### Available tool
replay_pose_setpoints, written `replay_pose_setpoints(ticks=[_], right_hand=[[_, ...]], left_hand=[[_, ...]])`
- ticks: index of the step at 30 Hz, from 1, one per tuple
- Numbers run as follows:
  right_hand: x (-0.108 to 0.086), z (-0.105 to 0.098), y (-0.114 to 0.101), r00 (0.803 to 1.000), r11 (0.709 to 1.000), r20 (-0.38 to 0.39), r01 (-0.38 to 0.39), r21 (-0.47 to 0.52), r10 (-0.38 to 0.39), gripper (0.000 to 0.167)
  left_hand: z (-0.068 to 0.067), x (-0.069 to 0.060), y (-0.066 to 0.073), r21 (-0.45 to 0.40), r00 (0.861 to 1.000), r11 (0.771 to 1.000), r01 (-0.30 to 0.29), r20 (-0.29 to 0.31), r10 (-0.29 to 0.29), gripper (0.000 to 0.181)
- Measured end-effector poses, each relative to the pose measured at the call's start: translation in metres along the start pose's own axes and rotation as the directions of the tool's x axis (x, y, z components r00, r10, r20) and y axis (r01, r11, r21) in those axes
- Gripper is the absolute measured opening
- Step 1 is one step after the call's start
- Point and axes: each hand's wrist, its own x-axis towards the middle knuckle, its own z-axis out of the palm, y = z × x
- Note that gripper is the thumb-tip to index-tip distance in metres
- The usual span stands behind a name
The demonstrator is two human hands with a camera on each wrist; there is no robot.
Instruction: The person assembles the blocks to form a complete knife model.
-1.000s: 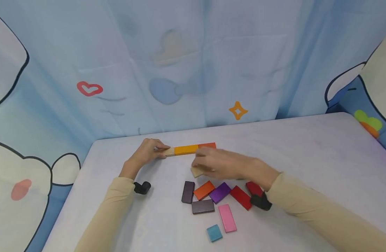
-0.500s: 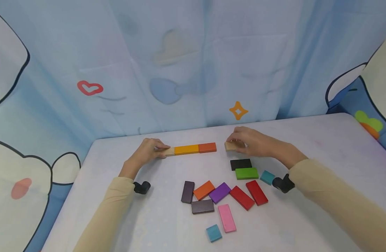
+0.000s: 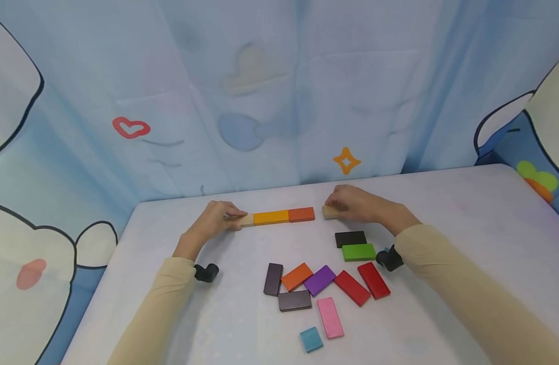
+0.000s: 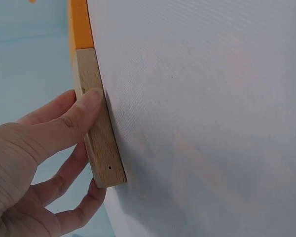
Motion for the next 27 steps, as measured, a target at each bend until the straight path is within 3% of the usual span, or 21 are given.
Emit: replay_pose_setpoints(ticks=[13,27], right_hand=[[0.014,0.006,-0.008,0.999,0.996,0.042,0.015,-0.085,-0.011,0.031],[0.02,0.013,-0.011,0.999,0.998,0.021,-0.024,-0.058,0.025,0.037]], left_hand=[[-0.001,-0.001,0.003,-0.016,1.0,1.0,0.013,0.014,-0.013,0.039],[0.0,-0.001,0.0,-0.008,1.0,1.0,0.018,0.006,-0.018,0.038]])
